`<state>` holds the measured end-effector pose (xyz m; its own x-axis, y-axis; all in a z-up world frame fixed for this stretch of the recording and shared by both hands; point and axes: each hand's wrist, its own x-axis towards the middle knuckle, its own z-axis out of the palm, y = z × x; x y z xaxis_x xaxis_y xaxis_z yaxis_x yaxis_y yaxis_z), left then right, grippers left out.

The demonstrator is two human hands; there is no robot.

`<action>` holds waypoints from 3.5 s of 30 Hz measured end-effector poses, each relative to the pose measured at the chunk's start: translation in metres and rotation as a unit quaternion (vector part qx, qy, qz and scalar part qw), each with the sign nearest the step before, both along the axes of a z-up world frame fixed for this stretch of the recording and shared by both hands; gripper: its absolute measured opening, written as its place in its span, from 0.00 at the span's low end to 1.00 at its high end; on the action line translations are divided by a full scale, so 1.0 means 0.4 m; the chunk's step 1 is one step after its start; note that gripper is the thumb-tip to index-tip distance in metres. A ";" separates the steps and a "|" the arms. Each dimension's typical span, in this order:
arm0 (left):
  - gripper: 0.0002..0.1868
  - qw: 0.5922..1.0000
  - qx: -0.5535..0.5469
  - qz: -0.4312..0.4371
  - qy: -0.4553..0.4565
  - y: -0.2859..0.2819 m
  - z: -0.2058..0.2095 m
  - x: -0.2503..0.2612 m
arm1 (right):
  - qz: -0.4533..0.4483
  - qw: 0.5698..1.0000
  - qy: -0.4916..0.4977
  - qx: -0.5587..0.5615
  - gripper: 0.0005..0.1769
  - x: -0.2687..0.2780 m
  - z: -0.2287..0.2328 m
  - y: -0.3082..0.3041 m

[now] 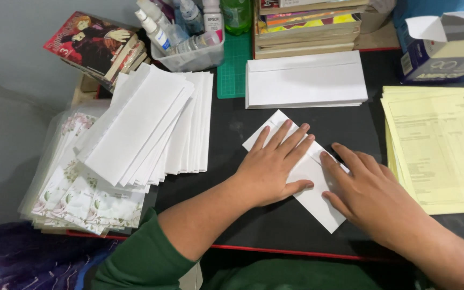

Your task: Folding yellow forms and inserting them into white envelopes

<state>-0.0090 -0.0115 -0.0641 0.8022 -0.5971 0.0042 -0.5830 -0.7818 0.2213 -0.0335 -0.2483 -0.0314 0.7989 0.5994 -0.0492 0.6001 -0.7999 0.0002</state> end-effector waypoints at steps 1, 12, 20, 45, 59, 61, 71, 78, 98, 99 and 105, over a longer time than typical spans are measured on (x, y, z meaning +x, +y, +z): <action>0.48 1.000 0.002 0.012 -0.001 -0.004 -0.002 0.002 | 0.012 1.000 -0.001 0.002 0.41 0.005 -0.005 -0.008; 0.69 0.994 0.006 -0.084 -0.070 0.014 0.060 0.020 | -0.099 0.970 0.183 0.128 0.33 0.049 -0.013 -0.026; 0.62 0.982 0.010 -0.107 -0.158 -0.003 0.074 0.035 | -0.129 0.990 0.053 0.011 0.19 0.048 -0.002 -0.045; 0.71 0.991 0.132 -0.012 -0.032 0.005 0.173 -0.018 | -0.172 0.939 0.017 0.299 0.19 0.057 0.139 -0.052; 0.74 0.957 0.232 0.155 0.076 0.005 0.191 -0.093 | -0.199 0.929 0.060 0.307 0.20 0.095 0.107 -0.043; 0.71 0.954 0.241 0.154 0.088 0.008 0.207 -0.092 | -0.214 0.930 0.072 0.290 0.20 0.098 0.112 -0.036; 0.82 0.967 0.178 0.116 0.140 0.017 0.207 -0.074 | -0.248 0.915 0.086 0.306 0.18 0.100 0.106 -0.027; 0.79 0.970 0.187 0.115 0.103 0.027 0.201 -0.076 | -0.268 0.922 0.099 0.263 0.21 0.111 0.104 -0.024; 0.73 0.848 0.099 0.521 -0.006 0.426 0.353 0.019 | -0.255 0.930 0.118 0.238 0.32 0.106 0.143 -0.041; 0.67 0.829 0.095 0.548 0.057 0.431 0.353 0.025 | -0.252 0.930 0.125 0.236 0.29 0.096 0.149 -0.049; 0.44 0.839 0.075 0.525 0.121 0.424 0.344 0.032 | -0.330 0.934 0.098 -0.096 0.25 0.048 0.113 -0.133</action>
<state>0.0038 0.1581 0.0736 0.8530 0.4600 -0.2466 0.4921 -0.8663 0.0862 -0.0141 -0.3014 0.0138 0.9558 -0.0548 -0.2887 -0.0193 -0.9920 0.1244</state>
